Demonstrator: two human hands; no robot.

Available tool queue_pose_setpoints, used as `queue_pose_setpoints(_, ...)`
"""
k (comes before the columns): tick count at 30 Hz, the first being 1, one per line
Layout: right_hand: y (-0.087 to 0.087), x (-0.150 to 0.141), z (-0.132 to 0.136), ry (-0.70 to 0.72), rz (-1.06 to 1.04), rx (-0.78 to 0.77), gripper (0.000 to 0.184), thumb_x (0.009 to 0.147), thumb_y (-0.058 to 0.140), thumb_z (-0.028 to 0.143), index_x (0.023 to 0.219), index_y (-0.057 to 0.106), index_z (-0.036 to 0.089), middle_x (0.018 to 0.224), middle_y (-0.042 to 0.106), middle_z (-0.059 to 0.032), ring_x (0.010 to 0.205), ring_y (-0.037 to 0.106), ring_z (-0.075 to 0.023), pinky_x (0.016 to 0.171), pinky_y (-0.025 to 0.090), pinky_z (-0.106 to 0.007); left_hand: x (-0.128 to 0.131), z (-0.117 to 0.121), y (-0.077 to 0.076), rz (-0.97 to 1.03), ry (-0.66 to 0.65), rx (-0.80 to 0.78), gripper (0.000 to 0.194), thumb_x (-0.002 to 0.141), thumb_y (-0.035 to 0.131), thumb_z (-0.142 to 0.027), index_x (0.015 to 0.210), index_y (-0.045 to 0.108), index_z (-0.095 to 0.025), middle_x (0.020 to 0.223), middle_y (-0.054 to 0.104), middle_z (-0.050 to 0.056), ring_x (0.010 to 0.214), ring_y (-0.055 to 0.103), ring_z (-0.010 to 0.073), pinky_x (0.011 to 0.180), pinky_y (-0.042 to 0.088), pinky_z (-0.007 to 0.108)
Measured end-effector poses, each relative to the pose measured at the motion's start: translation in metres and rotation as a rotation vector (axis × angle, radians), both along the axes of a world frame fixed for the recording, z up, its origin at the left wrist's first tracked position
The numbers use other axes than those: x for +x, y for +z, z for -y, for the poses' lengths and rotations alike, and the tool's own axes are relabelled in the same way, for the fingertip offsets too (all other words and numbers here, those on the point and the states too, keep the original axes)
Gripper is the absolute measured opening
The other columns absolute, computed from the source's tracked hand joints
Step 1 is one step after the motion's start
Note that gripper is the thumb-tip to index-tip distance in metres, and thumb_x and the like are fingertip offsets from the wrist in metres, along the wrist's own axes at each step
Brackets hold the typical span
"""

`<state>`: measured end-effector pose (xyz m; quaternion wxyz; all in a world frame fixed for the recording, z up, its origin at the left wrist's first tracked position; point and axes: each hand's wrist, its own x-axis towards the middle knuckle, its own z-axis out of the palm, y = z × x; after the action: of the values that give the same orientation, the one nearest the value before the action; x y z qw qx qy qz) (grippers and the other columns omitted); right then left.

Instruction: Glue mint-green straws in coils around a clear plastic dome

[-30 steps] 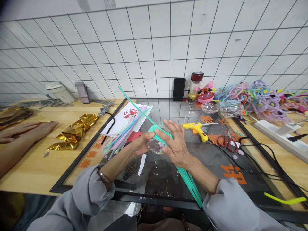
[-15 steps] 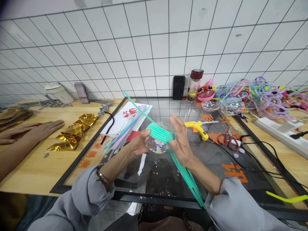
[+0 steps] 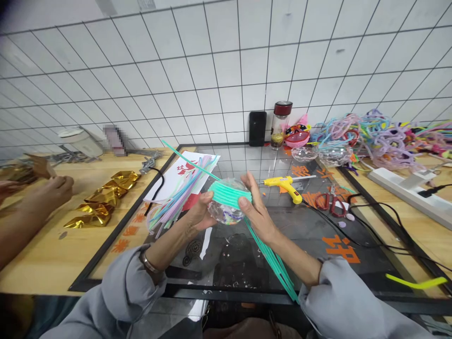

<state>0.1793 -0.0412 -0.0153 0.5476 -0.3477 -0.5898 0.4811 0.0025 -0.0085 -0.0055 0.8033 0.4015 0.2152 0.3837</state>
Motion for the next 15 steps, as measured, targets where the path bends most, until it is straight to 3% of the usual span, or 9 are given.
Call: queue_pose_setpoints(15,0.0075,-0.0014,0.0052,-0.02,-0.037,-0.032,0.084,0.085,0.063,0.059,0.155,0.025,0.031,0.158,0.035,-0.006,0.149,0.026,-0.0276,0.124,0.015,-0.052,0.0037,0.0055,0.0041,-0.003,0.032,-0.001,0.07,0.065,0.079,-0.058,0.118,0.063,-0.015,0.109,0.076,0.013,0.106,0.07,0.0329,0.091,0.056,0.043)
